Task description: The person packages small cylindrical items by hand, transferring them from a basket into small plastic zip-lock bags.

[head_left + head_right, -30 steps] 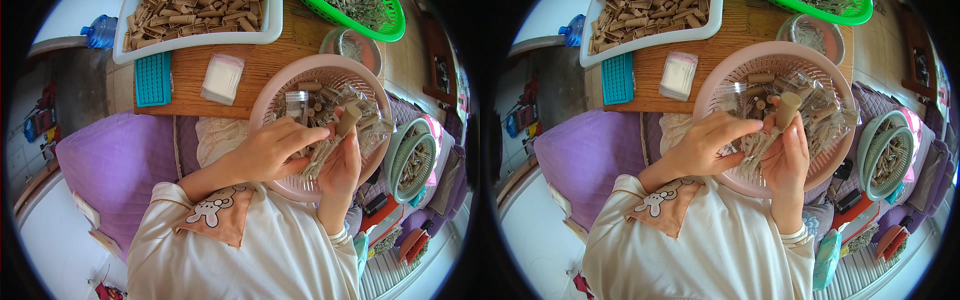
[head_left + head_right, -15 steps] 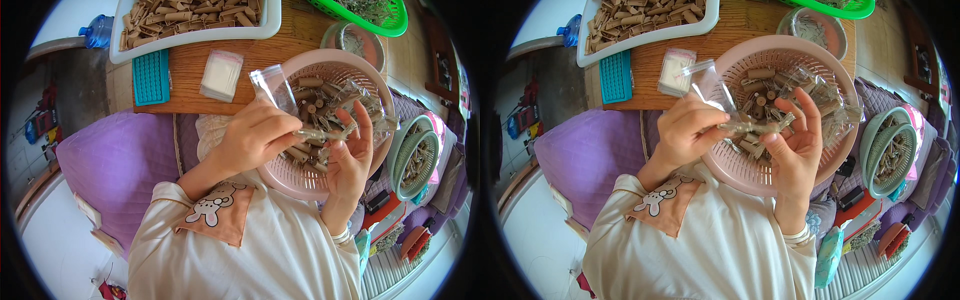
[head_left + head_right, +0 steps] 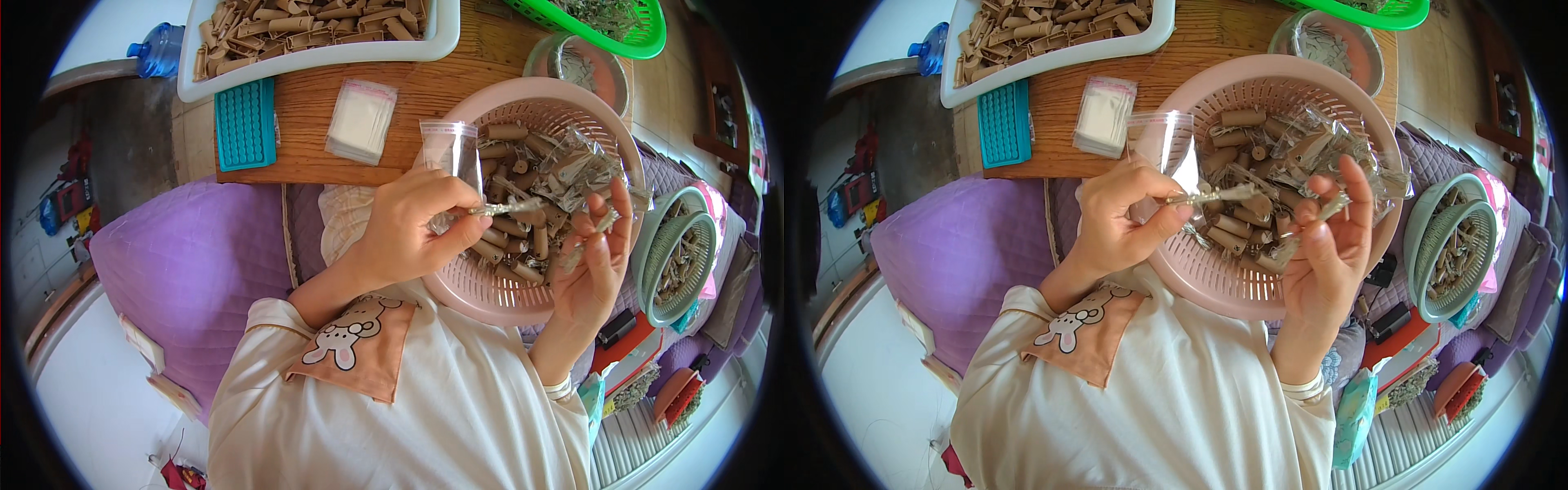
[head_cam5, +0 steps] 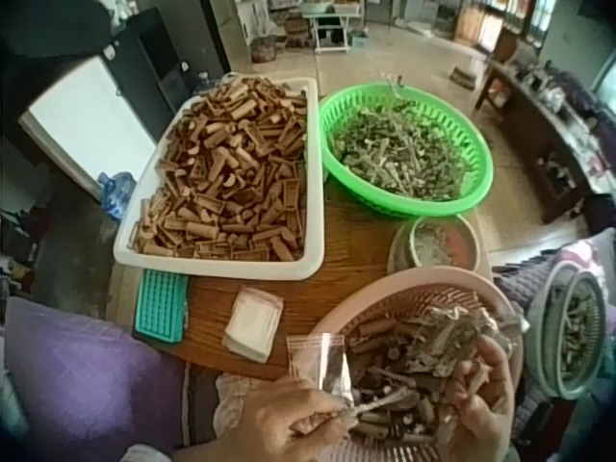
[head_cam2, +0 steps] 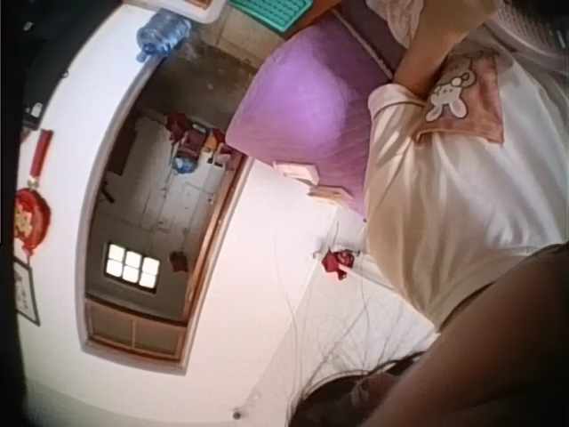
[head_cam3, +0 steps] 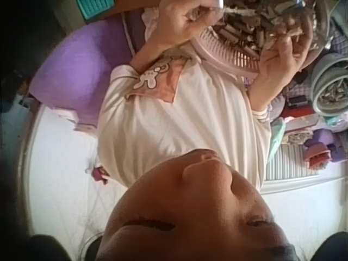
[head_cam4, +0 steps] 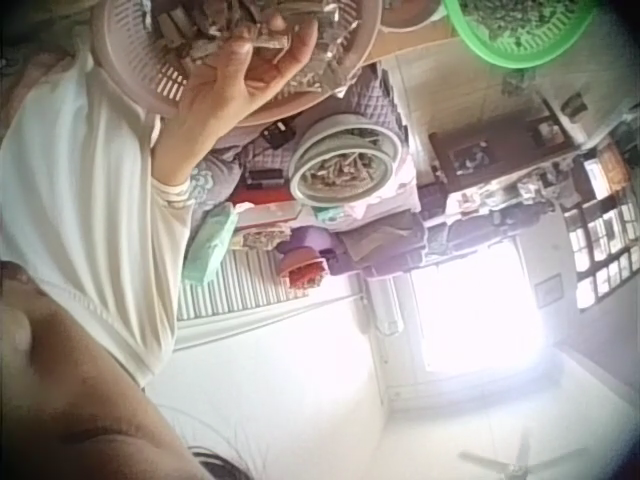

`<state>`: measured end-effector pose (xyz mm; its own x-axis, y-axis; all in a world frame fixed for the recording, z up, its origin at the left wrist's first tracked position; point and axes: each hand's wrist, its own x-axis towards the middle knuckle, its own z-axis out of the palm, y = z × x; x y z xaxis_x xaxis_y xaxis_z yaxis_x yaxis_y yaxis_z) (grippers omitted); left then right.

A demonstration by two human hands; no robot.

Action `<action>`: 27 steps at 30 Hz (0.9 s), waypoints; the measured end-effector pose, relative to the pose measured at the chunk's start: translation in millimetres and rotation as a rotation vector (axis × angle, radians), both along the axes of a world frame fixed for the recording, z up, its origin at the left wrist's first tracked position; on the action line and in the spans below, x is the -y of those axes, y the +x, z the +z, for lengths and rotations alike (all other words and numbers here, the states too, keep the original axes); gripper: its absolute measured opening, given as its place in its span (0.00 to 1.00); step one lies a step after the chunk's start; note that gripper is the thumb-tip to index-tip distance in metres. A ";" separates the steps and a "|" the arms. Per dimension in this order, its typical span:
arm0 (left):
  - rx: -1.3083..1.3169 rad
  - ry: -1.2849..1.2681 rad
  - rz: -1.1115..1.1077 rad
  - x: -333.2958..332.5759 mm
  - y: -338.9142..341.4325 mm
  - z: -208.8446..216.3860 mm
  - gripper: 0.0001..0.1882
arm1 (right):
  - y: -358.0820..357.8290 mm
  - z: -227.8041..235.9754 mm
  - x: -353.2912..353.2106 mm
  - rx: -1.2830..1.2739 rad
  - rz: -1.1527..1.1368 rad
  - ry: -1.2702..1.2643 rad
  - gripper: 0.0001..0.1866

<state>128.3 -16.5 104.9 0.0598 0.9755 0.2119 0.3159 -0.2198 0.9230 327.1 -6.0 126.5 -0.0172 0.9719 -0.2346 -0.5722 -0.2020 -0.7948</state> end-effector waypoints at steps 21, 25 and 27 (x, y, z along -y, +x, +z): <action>1.714 -1.138 -0.312 8.7 45.3 -3.6 0.24 | -13.1 33.8 10.0 -0.149 0.173 0.041 0.39; 1.592 -0.853 -0.424 9.6 40.6 -2.6 0.23 | -8.3 30.0 9.5 -0.036 0.089 0.024 0.39; 1.592 -0.822 -0.413 11.6 39.8 -2.3 0.23 | -12.6 29.6 7.8 -0.025 0.077 0.044 0.39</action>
<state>168.1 -28.1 102.6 0.5381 0.8264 -0.1660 -0.8124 0.5610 0.1591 314.5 -13.9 156.1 -0.0973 0.9769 -0.1905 -0.5761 -0.2113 -0.7896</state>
